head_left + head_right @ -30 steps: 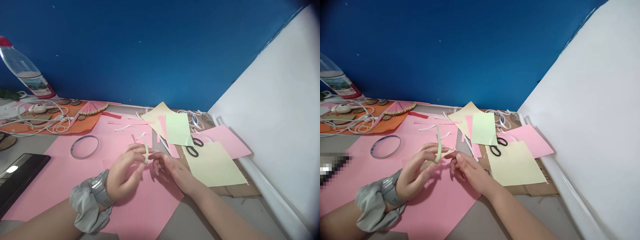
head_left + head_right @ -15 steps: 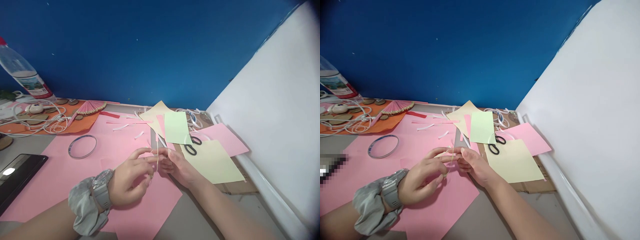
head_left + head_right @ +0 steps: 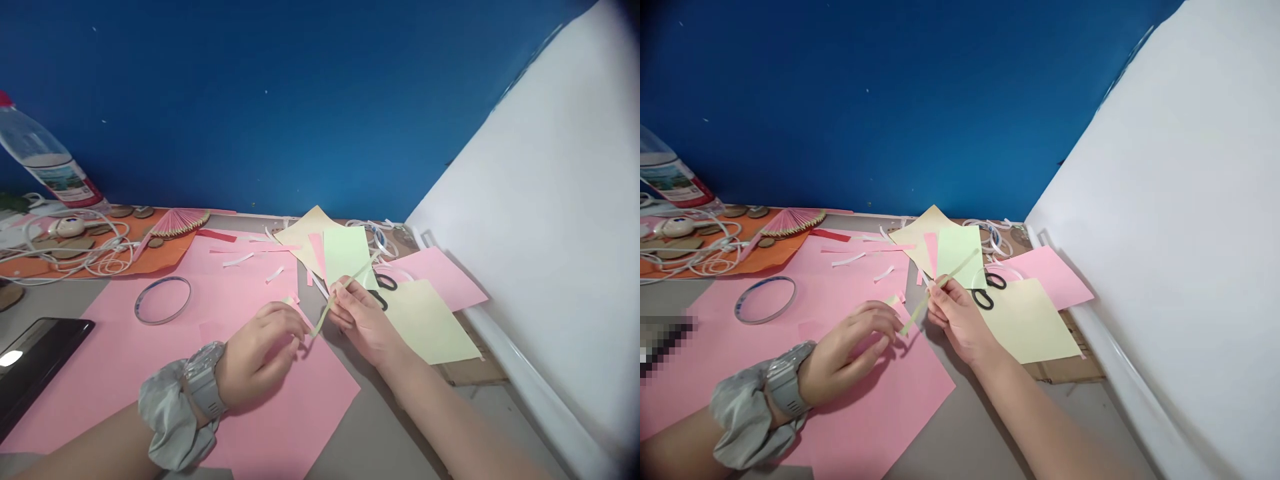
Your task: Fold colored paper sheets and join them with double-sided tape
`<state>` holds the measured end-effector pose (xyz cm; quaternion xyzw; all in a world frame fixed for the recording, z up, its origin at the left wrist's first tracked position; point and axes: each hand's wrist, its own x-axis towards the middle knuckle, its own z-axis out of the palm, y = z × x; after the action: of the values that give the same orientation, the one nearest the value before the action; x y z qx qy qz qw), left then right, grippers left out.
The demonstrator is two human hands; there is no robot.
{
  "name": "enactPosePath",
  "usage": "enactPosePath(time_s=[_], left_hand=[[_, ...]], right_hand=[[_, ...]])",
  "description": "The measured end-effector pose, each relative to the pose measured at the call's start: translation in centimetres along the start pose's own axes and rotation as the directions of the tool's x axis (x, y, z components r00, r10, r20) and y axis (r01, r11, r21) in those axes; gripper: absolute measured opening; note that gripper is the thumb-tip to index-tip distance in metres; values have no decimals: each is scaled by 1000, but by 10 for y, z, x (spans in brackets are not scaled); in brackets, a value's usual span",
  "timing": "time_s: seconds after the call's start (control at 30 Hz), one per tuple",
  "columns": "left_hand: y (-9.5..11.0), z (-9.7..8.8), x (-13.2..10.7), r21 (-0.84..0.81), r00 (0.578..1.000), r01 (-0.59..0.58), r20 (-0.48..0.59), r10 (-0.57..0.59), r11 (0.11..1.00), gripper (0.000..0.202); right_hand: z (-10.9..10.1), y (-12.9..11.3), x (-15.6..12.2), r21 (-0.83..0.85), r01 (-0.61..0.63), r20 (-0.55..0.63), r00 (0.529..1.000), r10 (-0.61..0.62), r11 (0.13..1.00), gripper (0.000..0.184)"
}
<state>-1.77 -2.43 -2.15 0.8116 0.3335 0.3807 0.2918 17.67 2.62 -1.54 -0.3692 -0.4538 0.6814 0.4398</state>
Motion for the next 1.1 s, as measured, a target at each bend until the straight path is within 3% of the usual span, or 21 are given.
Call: enactPosePath(time_s=[0.13, 0.2, 0.27, 0.37, 0.47, 0.5, 0.57, 0.7, 0.8, 0.9, 0.97, 1.1], left_hand=[[0, 0, -2, -65, 975, 213, -50, -216, 975, 16], [2, -1, -1, -123, 958, 276, -48, -283, 953, 20], [5, -3, -1, -181, 955, 280, -46, -292, 943, 26], [10, -5, -2, -234, 954, 287, -22, -300, 929, 27], [16, -2, -3, -283, 924, 374, 27, -382, 884, 32], [17, 0, -4, -283, 907, 409, 23, -420, 867, 33], [18, 3, -3, -265, 879, 456, -15, -477, 849, 37], [15, 4, -1, -263, 863, 475, -50, -503, 840, 38], [12, 2, 0, -269, 868, 472, -27, -496, 840, 38], [12, 1, -1, -300, 892, 448, 90, -443, 842, 39], [13, 1, -1, -350, 891, 453, 145, -430, 820, 40], [20, -2, -2, -396, 878, 472, 138, -458, 787, 41]], right_hand=[[6, -20, -11, -157, -34, 48, 998, 42, 987, 24], [11, -32, -20, -464, -39, 114, 988, 103, 885, 22], [17, -40, -30, -757, 5, 146, 976, 162, 654, 24], [26, -40, -42, -970, 160, 169, 985, 37, 183, 19], [31, -30, -49, -930, 235, 277, 953, -120, -282, 16], [31, -26, -51, -896, 230, 304, 941, -147, -380, 17], [30, -20, -52, -844, 210, 341, 920, -191, -494, 20], [24, -19, -57, -813, 219, 402, 882, -247, -540, 15], [23, -28, -64, -847, 328, 430, 885, -178, -418, 9], [23, -41, -72, -885, 413, 438, 896, -80, -215, 47], [21, -48, -78, -889, 423, 436, 899, -38, -174, 59], [12, -59, -93, -904, 419, 414, 907, 73, -84, 76]])
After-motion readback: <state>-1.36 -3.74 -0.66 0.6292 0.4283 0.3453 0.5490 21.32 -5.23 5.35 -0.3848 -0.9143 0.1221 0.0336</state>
